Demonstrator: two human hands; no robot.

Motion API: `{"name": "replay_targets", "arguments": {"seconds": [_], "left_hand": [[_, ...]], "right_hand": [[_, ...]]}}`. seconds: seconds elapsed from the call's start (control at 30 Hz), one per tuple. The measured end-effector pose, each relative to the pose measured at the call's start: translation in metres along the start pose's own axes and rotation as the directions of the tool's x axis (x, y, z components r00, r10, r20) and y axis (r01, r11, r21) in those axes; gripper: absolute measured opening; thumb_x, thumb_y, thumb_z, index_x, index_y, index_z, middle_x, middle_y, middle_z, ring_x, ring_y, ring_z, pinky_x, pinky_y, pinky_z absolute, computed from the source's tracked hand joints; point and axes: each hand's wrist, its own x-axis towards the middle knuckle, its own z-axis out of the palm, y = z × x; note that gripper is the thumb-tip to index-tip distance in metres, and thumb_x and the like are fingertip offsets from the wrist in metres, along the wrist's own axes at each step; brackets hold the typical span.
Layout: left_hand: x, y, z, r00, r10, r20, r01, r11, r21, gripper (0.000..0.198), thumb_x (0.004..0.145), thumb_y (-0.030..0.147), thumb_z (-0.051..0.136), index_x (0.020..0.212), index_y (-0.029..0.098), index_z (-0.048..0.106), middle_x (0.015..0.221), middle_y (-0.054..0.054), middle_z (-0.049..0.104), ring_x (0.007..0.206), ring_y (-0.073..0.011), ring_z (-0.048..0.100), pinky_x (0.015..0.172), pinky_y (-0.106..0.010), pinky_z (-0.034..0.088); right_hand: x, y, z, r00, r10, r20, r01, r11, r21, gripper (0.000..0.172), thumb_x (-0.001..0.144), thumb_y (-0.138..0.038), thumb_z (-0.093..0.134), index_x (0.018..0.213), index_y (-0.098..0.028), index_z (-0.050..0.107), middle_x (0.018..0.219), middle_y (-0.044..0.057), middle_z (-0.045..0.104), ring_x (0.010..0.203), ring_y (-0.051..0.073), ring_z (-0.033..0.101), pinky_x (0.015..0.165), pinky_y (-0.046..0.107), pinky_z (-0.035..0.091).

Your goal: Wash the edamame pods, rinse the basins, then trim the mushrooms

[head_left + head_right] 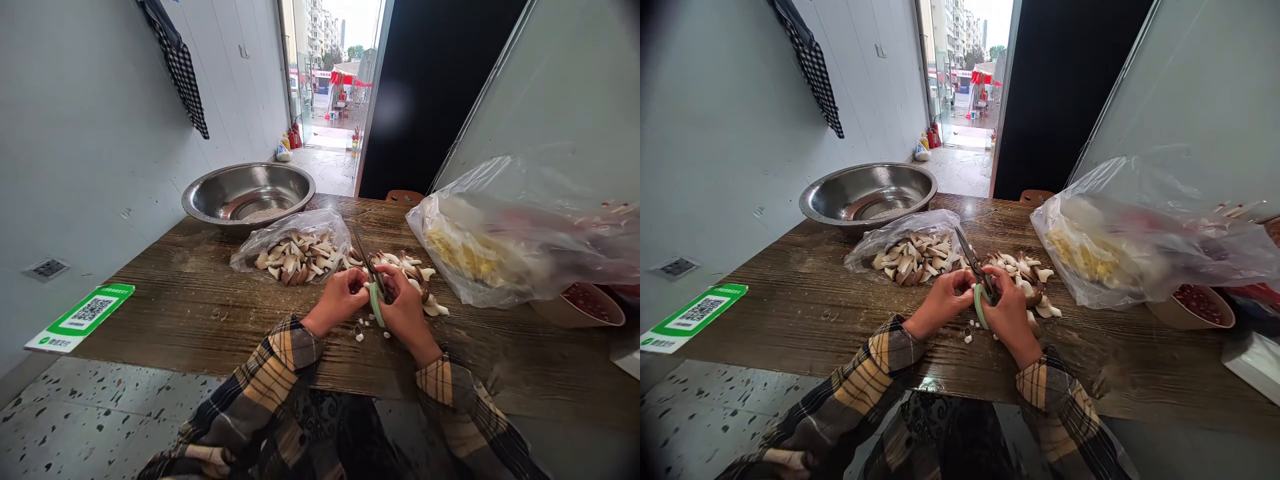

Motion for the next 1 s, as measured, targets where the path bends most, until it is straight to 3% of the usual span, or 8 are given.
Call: {"name": "replay_targets", "arguments": {"seconds": [0.13,0.3,0.6,0.77,1.0], "left_hand": [[0.0,0.003,0.0,1.0,0.019,0.019,-0.02,0.998,0.058,0.005,0.069,0.014,0.054,0.065,0.016,0.052,0.062,0.004,0.05,0.063,-0.0099,0.043,0.061,-0.021,0.035],[-0.002,0.006,0.001,0.999,0.034,0.02,-0.035,0.998,0.046,0.007,0.07,0.012,0.05,0.065,0.016,0.053,0.063,0.003,0.052,0.063,-0.0101,0.045,0.063,-0.022,0.037],[-0.001,0.003,0.004,0.998,-0.057,0.018,0.059,0.98,-0.193,0.012,0.072,0.026,0.059,0.068,0.014,0.058,0.068,0.001,0.056,0.063,-0.0095,0.047,0.062,-0.023,0.038],[0.0,0.0,0.004,0.996,-0.089,0.014,0.088,0.936,-0.342,0.007,0.068,0.021,0.058,0.069,0.014,0.056,0.069,0.001,0.055,0.063,-0.0086,0.046,0.063,-0.022,0.037],[-0.001,0.001,0.0,0.993,-0.061,0.102,0.097,0.909,-0.406,0.022,0.071,0.03,0.07,0.079,0.014,0.059,0.077,0.0,0.058,0.071,-0.0099,0.05,0.068,-0.023,0.039]], "right_hand": [[-0.002,0.0,0.003,0.999,0.011,-0.034,-0.01,1.0,0.009,0.04,0.074,-0.027,0.067,0.112,-0.02,0.057,0.096,0.007,0.072,0.082,0.021,0.068,0.079,0.036,0.055],[-0.001,0.001,0.003,0.996,0.093,0.003,-0.092,0.979,0.181,0.047,0.068,-0.027,0.073,0.111,-0.02,0.057,0.088,0.005,0.073,0.081,0.022,0.07,0.076,0.035,0.056],[0.003,0.01,-0.002,0.978,0.21,-0.005,-0.196,0.92,0.341,0.051,0.061,-0.028,0.08,0.109,-0.021,0.06,0.091,0.005,0.073,0.081,0.02,0.069,0.074,0.035,0.056],[0.002,0.01,-0.001,0.97,0.239,-0.037,-0.204,0.891,0.405,0.048,0.063,-0.026,0.078,0.108,-0.021,0.06,0.092,0.004,0.072,0.076,0.016,0.066,0.069,0.03,0.053],[0.003,0.004,-0.004,0.965,0.252,-0.075,-0.202,0.895,0.398,0.052,0.061,-0.028,0.079,0.108,-0.021,0.059,0.088,0.003,0.072,0.078,0.017,0.066,0.071,0.031,0.053]]}}
